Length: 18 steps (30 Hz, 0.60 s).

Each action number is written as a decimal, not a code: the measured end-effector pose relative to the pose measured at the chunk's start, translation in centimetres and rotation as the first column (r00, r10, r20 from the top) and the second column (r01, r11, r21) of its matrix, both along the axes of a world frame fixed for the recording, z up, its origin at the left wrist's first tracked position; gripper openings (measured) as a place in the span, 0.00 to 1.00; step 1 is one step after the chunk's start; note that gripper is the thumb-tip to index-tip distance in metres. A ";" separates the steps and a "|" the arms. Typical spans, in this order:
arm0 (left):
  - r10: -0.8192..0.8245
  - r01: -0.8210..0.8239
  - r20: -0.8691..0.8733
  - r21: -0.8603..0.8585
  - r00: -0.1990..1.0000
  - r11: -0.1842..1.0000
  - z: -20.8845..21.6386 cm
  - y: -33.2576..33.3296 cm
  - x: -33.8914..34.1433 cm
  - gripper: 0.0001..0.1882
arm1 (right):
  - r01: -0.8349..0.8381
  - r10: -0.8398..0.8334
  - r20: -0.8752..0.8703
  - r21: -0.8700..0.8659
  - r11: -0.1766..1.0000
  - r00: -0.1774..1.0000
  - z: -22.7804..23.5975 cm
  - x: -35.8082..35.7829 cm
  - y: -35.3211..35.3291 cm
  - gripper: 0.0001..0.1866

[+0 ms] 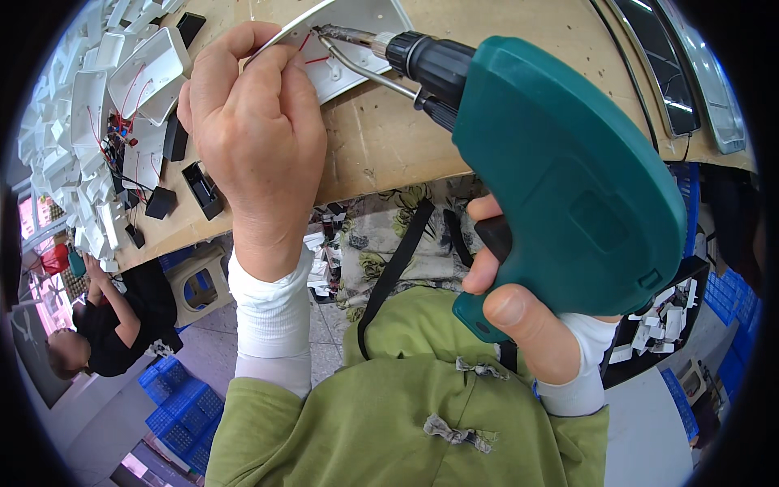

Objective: Soldering electronic components and wires into plastic housings at a factory workbench.

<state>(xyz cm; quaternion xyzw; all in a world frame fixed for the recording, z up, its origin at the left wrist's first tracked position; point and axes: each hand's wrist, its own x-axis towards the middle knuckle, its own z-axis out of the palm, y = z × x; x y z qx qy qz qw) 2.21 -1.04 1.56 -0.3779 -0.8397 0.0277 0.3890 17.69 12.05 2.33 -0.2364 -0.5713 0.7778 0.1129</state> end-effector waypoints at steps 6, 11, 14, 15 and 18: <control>-0.007 0.007 0.007 0.027 1.000 1.000 0.0 0.0 0.0 0.04 | -0.039 0.039 0.050 0.006 0.999 0.998 0.3 0.1 0.2 0.32; -0.008 0.007 0.019 0.031 1.000 1.000 0.0 0.1 0.0 0.04 | -0.069 0.068 0.034 0.022 0.997 0.997 0.3 0.1 0.4 0.31; -0.148 0.121 0.095 0.250 0.984 0.961 -1.8 -0.9 -1.5 0.04 | -0.068 0.067 0.027 0.021 0.997 0.997 0.5 0.0 0.2 0.30; -0.149 0.121 0.096 0.251 0.984 0.961 -1.4 -0.7 -1.1 0.04 | -0.058 0.057 0.032 0.016 0.998 0.998 0.5 -0.1 0.1 0.29; -0.012 0.010 0.028 0.054 1.000 0.998 -0.1 0.1 0.0 0.04 | -0.084 0.082 0.034 0.054 0.995 0.996 0.3 0.0 0.4 0.27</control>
